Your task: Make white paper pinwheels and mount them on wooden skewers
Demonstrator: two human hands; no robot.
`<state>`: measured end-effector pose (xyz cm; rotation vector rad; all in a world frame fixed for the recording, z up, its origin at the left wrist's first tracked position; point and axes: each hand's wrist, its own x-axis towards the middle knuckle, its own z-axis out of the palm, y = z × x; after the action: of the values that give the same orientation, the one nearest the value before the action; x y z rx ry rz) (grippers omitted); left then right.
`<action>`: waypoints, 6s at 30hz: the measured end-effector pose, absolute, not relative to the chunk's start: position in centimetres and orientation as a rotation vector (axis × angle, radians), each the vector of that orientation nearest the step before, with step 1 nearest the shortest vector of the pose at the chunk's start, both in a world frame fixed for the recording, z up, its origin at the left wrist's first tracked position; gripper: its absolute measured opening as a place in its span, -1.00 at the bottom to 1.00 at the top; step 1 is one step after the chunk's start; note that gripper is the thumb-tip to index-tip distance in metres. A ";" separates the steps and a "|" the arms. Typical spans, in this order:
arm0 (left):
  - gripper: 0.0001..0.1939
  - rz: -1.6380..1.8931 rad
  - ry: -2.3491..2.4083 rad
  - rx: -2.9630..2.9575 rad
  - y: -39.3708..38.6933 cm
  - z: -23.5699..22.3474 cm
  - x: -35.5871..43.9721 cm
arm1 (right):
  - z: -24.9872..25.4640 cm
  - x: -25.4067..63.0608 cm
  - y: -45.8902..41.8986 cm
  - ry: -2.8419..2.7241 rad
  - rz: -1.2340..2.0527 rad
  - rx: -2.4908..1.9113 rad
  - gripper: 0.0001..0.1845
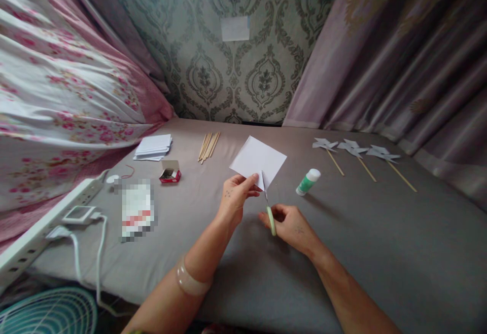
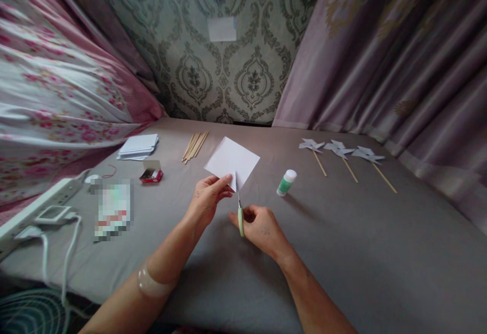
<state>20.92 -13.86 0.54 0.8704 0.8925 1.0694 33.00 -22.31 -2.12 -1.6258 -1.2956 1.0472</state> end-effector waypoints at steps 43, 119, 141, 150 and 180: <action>-0.75 0.927 0.746 0.940 -13.4 0.2 20.7 | -1.1 35.8 -21.4 -0.767 0.771 -1.377 -0.60; -0.74 1.109 0.769 0.800 -14.3 0.2 21.7 | -1.4 33.6 -22.5 -1.305 0.997 -1.566 -0.59; -0.74 1.113 0.754 0.796 -14.2 0.1 21.7 | -1.6 33.4 -22.5 -1.204 0.950 -1.655 -0.55; -0.74 1.114 0.756 0.804 -14.1 -0.1 21.7 | -1.6 33.4 -22.4 -1.207 0.895 -1.662 -0.54; -0.76 1.029 0.738 0.819 -15.0 0.2 22.1 | -1.7 33.5 -22.2 -1.154 0.839 -1.669 -0.56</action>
<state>22.15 -15.04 0.25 0.8194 0.7384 1.0292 33.47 -22.22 -1.70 -1.6689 -1.1543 0.8391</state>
